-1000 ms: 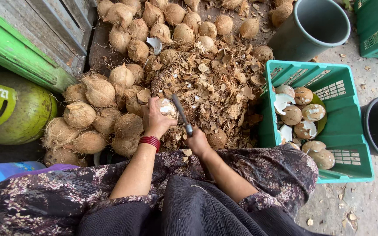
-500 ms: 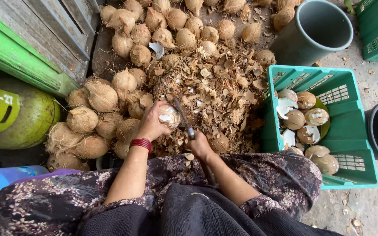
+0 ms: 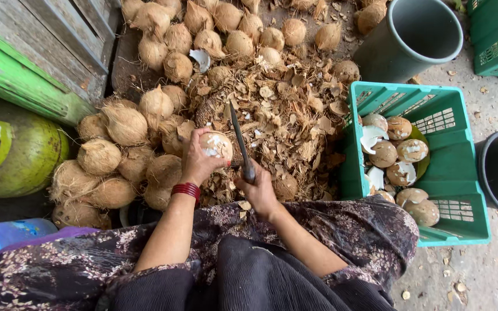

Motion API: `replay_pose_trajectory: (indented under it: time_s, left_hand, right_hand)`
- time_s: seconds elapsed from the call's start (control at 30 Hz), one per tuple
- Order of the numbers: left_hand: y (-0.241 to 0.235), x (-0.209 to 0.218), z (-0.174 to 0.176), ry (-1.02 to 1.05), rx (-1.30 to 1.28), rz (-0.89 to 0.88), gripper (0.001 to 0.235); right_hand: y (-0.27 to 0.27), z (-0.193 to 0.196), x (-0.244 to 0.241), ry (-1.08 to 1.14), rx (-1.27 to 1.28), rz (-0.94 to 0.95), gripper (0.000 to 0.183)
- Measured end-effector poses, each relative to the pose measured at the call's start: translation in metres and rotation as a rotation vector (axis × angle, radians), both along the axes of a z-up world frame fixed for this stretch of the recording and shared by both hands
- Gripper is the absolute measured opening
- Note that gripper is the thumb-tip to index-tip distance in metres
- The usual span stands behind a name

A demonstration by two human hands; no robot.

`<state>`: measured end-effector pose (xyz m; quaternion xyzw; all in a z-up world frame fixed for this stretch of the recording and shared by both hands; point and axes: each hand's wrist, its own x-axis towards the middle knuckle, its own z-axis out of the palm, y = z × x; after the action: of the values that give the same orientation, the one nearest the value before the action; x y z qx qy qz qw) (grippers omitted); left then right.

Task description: The person sits on the ground and uses a long metal tool to peel the fibrous husk from coconuts. They rotate each coconut by hand while striking and scraping the husk, then place the peeled coconuts into a green crate.

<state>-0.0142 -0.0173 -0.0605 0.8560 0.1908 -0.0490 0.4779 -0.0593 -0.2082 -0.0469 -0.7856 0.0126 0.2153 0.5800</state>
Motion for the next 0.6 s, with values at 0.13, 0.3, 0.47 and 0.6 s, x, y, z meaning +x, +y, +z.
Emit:
replay_pose_trajectory:
  time_s: [0.13, 0.3, 0.47, 0.6]
  left_hand:
    - [-0.003, 0.004, 0.001, -0.089, -0.022, 0.033, 0.110]
    - [0.006, -0.001, 0.011, -0.008, -0.057, -0.041, 0.109]
    - [0.005, 0.007, 0.031, 0.108, 0.139, -0.118, 0.122]
    - [-0.005, 0.003, 0.027, 0.102, 0.172, 0.006, 0.127]
  right_hand:
    - [0.011, -0.022, 0.006, 0.424, 0.146, -0.076, 0.017]
    - [0.007, -0.024, 0.004, 0.577, 0.358, -0.036, 0.016]
    - [0.004, -0.012, 0.017, 0.536, 0.240, -0.068, 0.007]
    - [-0.008, -0.021, 0.008, 0.570, 0.430, -0.060, 0.012]
